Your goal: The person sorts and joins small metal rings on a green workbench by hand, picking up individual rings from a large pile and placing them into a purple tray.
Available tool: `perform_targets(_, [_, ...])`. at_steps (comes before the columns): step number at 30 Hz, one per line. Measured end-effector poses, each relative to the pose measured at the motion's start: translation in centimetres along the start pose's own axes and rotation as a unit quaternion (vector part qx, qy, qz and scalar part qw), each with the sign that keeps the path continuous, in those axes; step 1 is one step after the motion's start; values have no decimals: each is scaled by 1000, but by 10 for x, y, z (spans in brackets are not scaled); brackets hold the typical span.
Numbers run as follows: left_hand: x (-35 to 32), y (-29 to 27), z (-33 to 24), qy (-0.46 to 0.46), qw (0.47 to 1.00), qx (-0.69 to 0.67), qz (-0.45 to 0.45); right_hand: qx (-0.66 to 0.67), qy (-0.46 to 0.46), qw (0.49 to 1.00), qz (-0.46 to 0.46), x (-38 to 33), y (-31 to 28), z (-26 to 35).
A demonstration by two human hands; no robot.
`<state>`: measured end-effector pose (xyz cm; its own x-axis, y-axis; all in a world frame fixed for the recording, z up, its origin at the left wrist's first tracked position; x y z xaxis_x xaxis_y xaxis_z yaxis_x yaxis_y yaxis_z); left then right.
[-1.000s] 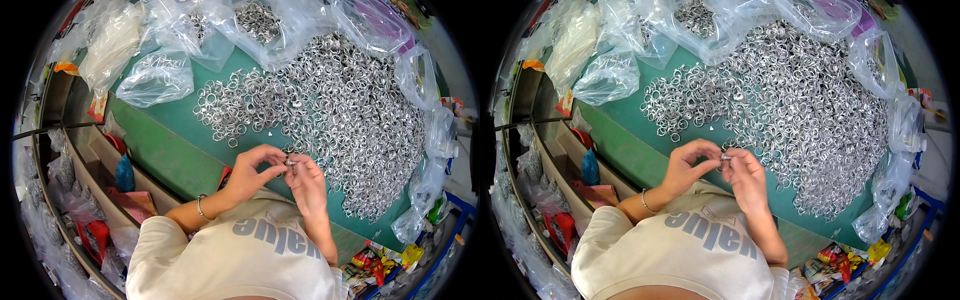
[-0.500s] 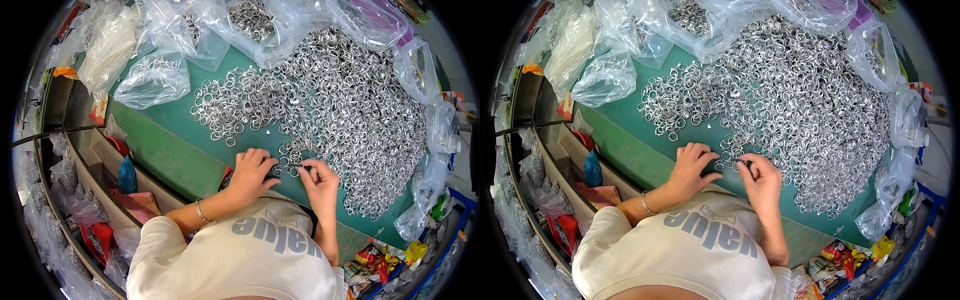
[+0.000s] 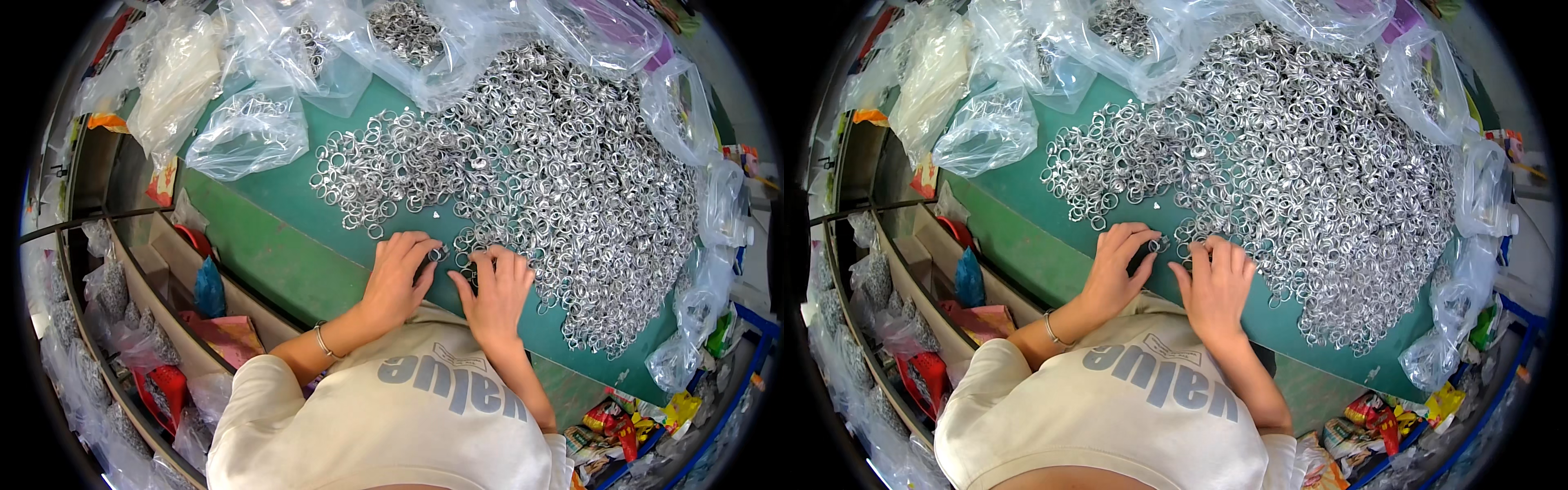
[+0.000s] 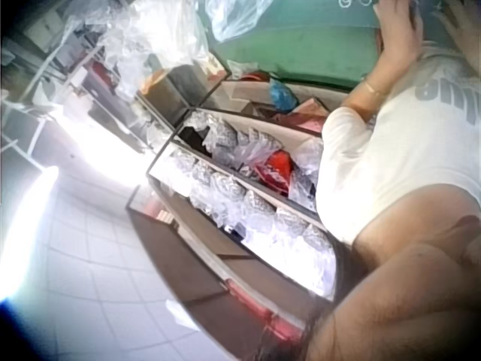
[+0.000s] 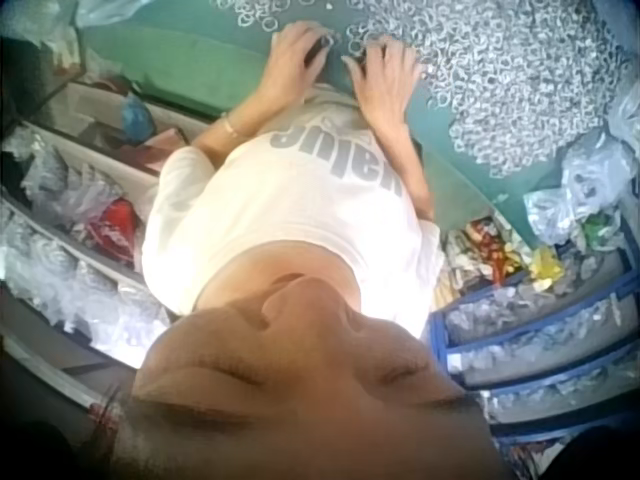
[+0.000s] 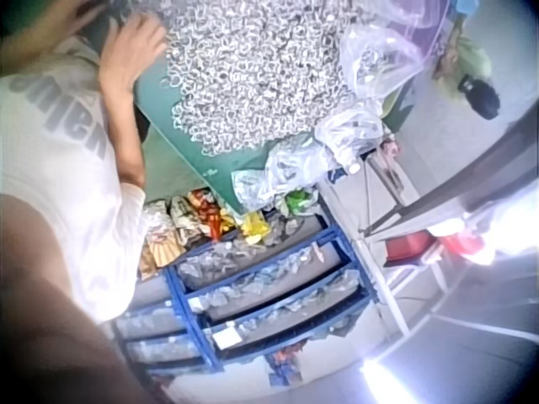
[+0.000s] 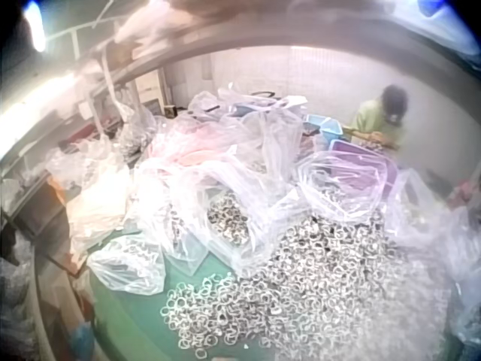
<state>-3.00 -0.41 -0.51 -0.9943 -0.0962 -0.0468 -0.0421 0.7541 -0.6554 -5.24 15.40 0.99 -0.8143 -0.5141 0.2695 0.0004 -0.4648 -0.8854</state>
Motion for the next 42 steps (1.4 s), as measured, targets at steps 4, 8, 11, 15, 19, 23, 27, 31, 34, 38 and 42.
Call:
perform_targets(4, [0, -3, 5, -10, 1000, -7, -13, -34, -6, 999, 5, 0, 4, -1])
perform_targets(8, [5, -10, 8, -13, 999, 8, -51, -52, -28, 998, 9, -1, 3, 0])
perform_targets(11, [8, -10, 6, -7, 996, 42, -77, -58, -51, 997, -16, -3, 7, -7])
perform_targets(15, [1, -3, -5, -2, 998, 49, -43, -22, -55, 998, -36, -8, 5, -11])
perform_targets(19, [2, 4, -4, -6, 997, 70, -45, 19, -9, 999, -28, -7, -2, -9])
perform_targets(23, [3, 1, 0, 18, 997, 18, -68, 4, -42, 999, -29, 13, 0, -3])
perform_targets(27, [1, -5, 7, 45, 995, -37, -85, -21, -70, 997, 7, 24, 8, -2])
perform_targets(31, [-7, -2, 20, -181, 939, -291, -22, 61, -37, 996, -57, 19, -1, -16])
perform_targets(34, [5, -10, 16, -62, 987, -140, -53, 127, 3, 982, -141, 18, -10, -28])
perform_targets(38, [10, -11, 9, -93, 992, -84, -34, 164, 50, 971, -164, 18, -19, -35])
perform_targets(42, [17, -12, 11, -55, 998, -23, 21, 442, 192, 858, -176, 11, -17, -42])
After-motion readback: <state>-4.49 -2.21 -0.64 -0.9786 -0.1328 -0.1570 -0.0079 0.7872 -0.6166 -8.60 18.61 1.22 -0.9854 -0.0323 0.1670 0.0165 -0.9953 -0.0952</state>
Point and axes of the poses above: each hand's wrist, its own x-axis towards the middle knuckle, its own y-axis out of the palm, z = x × y, the point moved 2 cm from there along x, towards the middle knuckle, and after that the axes turned 12 degrees about -y, right-handed, at the moved point
